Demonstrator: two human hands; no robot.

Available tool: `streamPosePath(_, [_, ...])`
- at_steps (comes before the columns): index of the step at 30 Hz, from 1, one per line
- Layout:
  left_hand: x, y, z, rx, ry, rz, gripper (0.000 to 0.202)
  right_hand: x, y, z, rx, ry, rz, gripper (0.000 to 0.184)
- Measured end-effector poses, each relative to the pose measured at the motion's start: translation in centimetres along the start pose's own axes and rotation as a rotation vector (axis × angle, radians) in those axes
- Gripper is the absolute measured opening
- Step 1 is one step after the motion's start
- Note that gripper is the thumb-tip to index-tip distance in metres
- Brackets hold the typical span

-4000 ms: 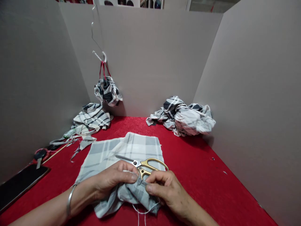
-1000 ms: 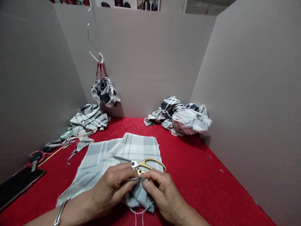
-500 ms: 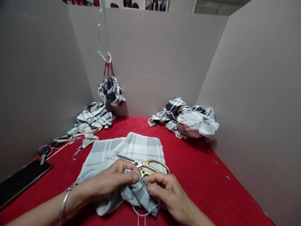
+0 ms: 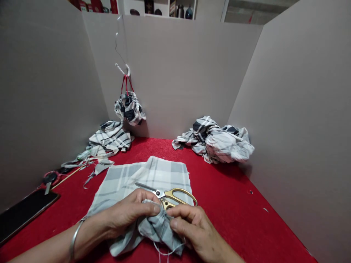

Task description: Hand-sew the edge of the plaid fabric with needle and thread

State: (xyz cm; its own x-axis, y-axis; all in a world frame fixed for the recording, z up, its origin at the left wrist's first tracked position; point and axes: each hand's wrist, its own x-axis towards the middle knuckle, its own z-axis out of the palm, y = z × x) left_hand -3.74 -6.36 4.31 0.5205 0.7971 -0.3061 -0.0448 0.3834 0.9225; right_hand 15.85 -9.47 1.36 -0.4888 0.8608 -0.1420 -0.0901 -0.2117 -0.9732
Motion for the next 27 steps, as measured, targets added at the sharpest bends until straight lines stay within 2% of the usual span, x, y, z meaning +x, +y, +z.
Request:
streamPosePath(11, [0.15,-0.37,-0.17,-0.157,-0.069,-0.051,0.012,0.15,0.42,-0.11,0.001,0.027,-0.014,0.028])
streamPosePath(17, [0.26,-0.48,-0.17,-0.168,-0.129,-0.064,0.013,0.02,0.47,-0.02,0.025,0.032,-0.03,0.028])
streamPosePath(27, [0.36,-0.81,-0.07,-0.122,-0.11,-0.085,0.017,0.22,0.34,0.63,0.077,0.033,-0.03,0.03])
